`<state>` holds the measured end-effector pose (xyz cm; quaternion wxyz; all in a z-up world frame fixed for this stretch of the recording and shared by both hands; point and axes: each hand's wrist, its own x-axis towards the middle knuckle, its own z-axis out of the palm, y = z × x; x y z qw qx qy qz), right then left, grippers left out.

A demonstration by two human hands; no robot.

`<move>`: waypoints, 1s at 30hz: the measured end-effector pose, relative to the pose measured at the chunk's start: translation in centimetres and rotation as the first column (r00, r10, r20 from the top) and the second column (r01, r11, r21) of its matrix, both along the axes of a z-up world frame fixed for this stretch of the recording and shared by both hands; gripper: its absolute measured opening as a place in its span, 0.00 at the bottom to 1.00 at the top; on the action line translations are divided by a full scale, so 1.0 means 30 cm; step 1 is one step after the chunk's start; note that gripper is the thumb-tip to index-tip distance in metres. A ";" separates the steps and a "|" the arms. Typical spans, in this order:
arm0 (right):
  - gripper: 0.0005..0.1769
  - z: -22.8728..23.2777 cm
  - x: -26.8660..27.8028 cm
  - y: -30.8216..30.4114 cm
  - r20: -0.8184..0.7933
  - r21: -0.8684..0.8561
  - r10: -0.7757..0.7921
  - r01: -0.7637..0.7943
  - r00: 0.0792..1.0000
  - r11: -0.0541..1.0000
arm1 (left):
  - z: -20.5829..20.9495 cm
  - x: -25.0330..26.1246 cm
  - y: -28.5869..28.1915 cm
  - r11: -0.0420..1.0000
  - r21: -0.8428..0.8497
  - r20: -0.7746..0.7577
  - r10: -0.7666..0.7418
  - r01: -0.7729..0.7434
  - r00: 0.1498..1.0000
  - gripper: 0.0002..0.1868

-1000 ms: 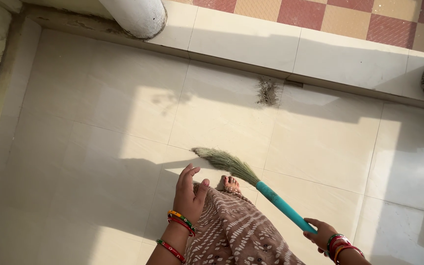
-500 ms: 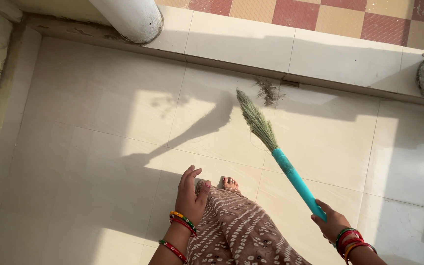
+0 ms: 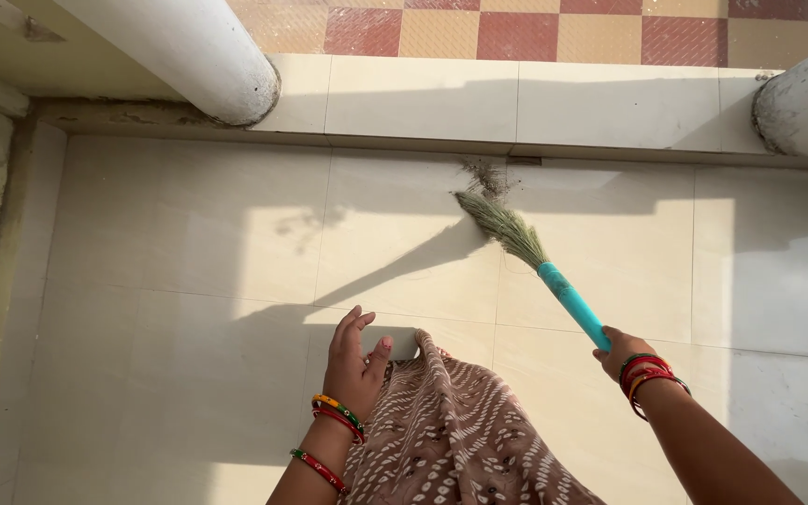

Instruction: Sweeping a tiled balcony area with a long grass broom.

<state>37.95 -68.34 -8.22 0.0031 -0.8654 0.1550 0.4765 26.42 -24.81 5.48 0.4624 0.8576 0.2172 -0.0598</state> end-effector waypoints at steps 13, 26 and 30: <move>0.36 -0.170 -0.365 0.368 -0.094 0.359 0.266 -0.217 0.959 0.908 | -0.068 0.186 0.175 0.993 -0.065 0.065 -0.093 0.098 0.994 0.33; 0.36 0.103 -0.038 0.609 -0.090 0.069 -0.292 0.298 0.952 0.952 | -0.135 0.273 0.490 0.991 0.040 0.045 -0.129 0.127 0.991 0.29; 0.38 0.073 -0.198 0.650 -0.015 0.162 -0.185 0.185 0.983 0.969 | -0.175 0.323 0.501 0.990 -0.069 0.004 -0.126 0.126 0.992 0.31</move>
